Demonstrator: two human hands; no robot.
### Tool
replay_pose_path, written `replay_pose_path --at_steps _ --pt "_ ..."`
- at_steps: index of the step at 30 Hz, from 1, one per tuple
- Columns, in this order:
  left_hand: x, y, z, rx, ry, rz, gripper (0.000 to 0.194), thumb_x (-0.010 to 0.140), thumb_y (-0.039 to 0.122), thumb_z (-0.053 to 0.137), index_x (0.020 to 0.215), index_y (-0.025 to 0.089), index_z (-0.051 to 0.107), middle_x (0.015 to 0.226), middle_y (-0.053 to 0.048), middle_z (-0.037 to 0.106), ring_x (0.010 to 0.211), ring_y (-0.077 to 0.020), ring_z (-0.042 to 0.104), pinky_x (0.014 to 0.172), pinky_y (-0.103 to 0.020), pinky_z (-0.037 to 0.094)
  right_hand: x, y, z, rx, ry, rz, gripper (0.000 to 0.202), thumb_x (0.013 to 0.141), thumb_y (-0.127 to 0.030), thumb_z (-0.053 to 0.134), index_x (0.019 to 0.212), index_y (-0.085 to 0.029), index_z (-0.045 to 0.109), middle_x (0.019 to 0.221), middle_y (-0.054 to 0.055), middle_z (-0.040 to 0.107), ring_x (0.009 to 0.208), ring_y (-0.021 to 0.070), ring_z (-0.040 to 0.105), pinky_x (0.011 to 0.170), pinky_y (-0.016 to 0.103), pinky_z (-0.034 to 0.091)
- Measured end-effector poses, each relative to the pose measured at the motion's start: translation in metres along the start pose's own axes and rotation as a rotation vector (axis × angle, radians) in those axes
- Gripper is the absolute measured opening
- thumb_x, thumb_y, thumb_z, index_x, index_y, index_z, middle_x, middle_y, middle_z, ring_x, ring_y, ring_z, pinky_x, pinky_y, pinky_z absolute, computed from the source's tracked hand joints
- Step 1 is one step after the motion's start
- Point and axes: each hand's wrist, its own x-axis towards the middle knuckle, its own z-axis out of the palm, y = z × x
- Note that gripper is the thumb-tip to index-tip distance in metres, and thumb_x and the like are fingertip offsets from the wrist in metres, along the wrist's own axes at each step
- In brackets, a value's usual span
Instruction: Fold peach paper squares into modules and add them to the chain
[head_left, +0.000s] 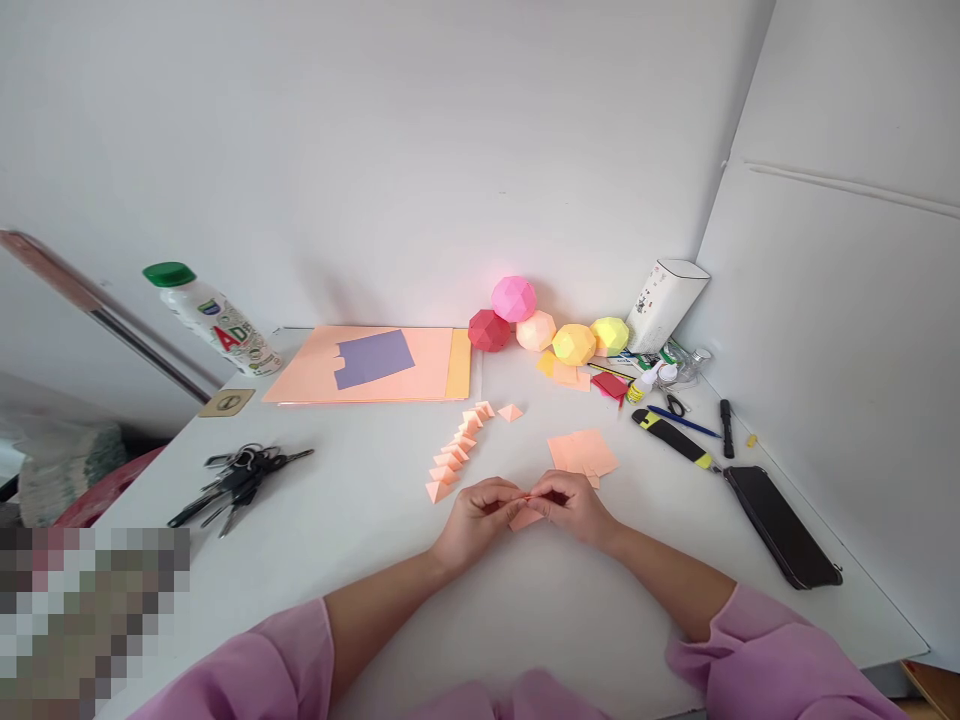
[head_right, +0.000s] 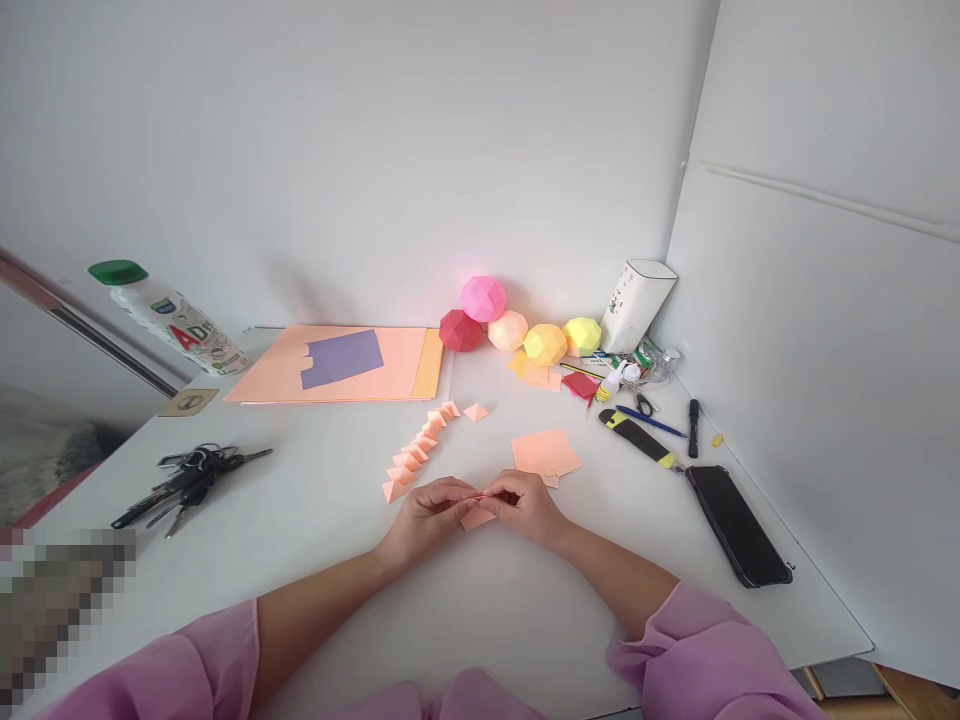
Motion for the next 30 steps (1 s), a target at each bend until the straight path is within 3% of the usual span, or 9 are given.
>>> replay_pose_path --at_steps 5,12,21,30 --pt "0.000 -0.001 0.002 0.028 0.037 -0.045 0.020 0.080 0.037 0.059 0.077 0.019 0.069 0.075 -0.003 0.059 0.069 -0.0142 0.056 0.062 -0.027 0.046 0.000 -0.002 0.000 -0.033 0.003 -0.056 0.022 0.081 -0.036 0.059 0.073 -0.016 0.067 0.064 0.003 0.059 0.056 0.0124 0.051 0.051 0.025 0.042" --pt "0.002 -0.003 0.001 0.048 0.028 -0.006 0.020 0.081 0.035 0.057 0.076 0.018 0.067 0.076 -0.003 0.058 0.070 -0.0136 0.054 0.063 -0.026 0.044 0.001 -0.006 0.000 -0.038 -0.006 -0.034 0.022 0.080 -0.035 0.059 0.072 -0.016 0.066 0.065 0.003 0.059 0.055 0.0120 0.050 0.049 0.025 0.041" --pt "0.000 0.007 0.004 -0.016 0.035 -0.058 0.018 0.078 0.032 0.059 0.070 0.016 0.057 0.068 0.001 0.055 0.061 -0.0107 0.050 0.057 -0.023 0.041 -0.001 -0.003 0.000 -0.035 -0.018 -0.020 0.016 0.079 -0.028 0.059 0.068 -0.016 0.062 0.063 0.001 0.054 0.054 0.0108 0.046 0.049 0.023 0.038" --pt "-0.001 0.000 0.004 -0.030 -0.001 -0.085 0.022 0.078 0.035 0.059 0.068 0.016 0.053 0.065 0.001 0.053 0.057 -0.0094 0.046 0.053 -0.022 0.037 -0.001 -0.004 -0.002 0.000 -0.071 -0.029 0.014 0.080 -0.026 0.057 0.071 -0.016 0.062 0.067 0.002 0.055 0.058 0.0117 0.047 0.051 0.024 0.037"
